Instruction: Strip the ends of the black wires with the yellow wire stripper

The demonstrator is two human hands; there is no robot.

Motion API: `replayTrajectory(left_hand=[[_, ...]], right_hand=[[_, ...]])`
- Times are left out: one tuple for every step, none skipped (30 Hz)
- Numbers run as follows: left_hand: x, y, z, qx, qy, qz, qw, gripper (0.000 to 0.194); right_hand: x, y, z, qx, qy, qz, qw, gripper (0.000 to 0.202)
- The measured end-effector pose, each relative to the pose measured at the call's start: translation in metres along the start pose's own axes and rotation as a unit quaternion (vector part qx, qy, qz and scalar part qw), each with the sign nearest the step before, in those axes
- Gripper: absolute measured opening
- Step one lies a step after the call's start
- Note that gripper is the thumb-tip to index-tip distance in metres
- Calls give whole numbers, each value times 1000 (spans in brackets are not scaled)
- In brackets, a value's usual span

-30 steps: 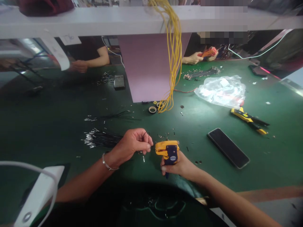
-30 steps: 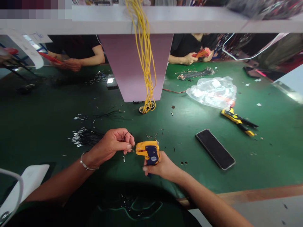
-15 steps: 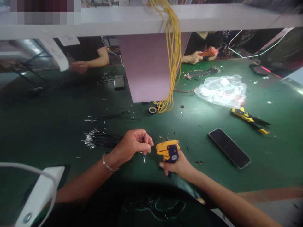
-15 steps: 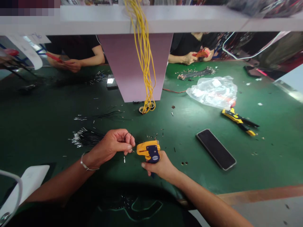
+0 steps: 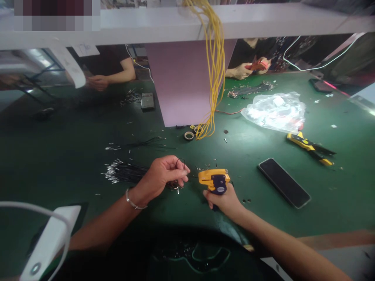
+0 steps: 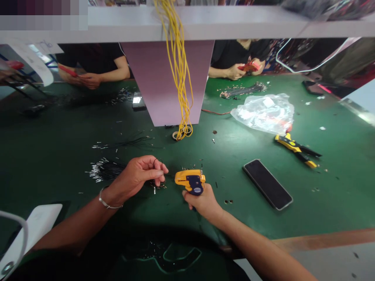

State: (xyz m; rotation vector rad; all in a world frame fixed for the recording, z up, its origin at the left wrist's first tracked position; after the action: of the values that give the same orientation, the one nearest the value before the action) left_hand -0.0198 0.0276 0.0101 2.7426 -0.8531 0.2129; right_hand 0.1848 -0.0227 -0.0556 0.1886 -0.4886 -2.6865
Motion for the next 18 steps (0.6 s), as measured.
replayTrajectory(left_hand=[[-1,0,0,-4,-9,0,1000,17],[-2,-1,0,-7,-19,0,1000,16],[-3,-1,0,-10,-27,-1,1000,17],[-4,-2,0,-12,-34,-3,999,18],[-4,-3,1,-15,-39,-4,999,19],[-5,-3,1,-15,-43,-6,999,21],[-5,-3,1,-14,-45,-9,999,22],[-4,-3,1,-10,-44,-12,999,24],[-4,-3,0,-3,-41,-15,999,25],[-3,-3,-1,8,-32,-20,999,24],[-2,-2,-3,20,-15,-24,999,22],[-1,-1,-5,29,11,-21,999,20],[0,0,-6,34,44,-7,998,19],[1,1,-7,39,79,15,996,19],[2,2,-7,43,111,43,992,20],[3,3,-7,47,135,72,987,23],[5,3,-7,52,152,94,983,25],[6,4,-7,57,162,105,980,28]], right_hand=[[-2,0,1,-1,8,-7,1000,30],[-3,0,2,-1,17,-13,1000,31],[-4,0,2,-1,26,-17,1000,31],[-5,0,3,-1,33,-20,999,32],[-6,0,4,1,40,-22,999,32],[-6,0,5,4,43,-25,999,31],[-5,0,5,7,44,-27,999,30],[-4,0,6,9,41,-28,999,28],[-3,-1,6,10,36,-27,999,26],[-1,-1,6,8,31,-26,999,23],[0,-1,6,3,28,-26,999,20],[1,0,7,-4,27,-26,999,17],[3,0,7,-10,28,-26,999,15],[3,0,7,-15,32,-29,999,13],[4,0,8,-18,38,-32,999,12],[3,1,8,-21,45,-36,998,12],[3,1,9,-23,51,-39,998,12],[3,1,9,-25,57,-42,997,13]])
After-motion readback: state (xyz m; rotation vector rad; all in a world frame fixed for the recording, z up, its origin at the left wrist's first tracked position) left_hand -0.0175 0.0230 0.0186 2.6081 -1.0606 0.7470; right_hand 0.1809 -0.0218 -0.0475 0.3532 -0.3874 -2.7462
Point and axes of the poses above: each hand's wrist, its own y-axis away from the middle knuckle, its own x-axis out of the palm, z = x × y, the point moved 1 cm from there along -y, towards the middle knuckle, and after that the axes turned 14 degrees about z, right-handed, at the moved point
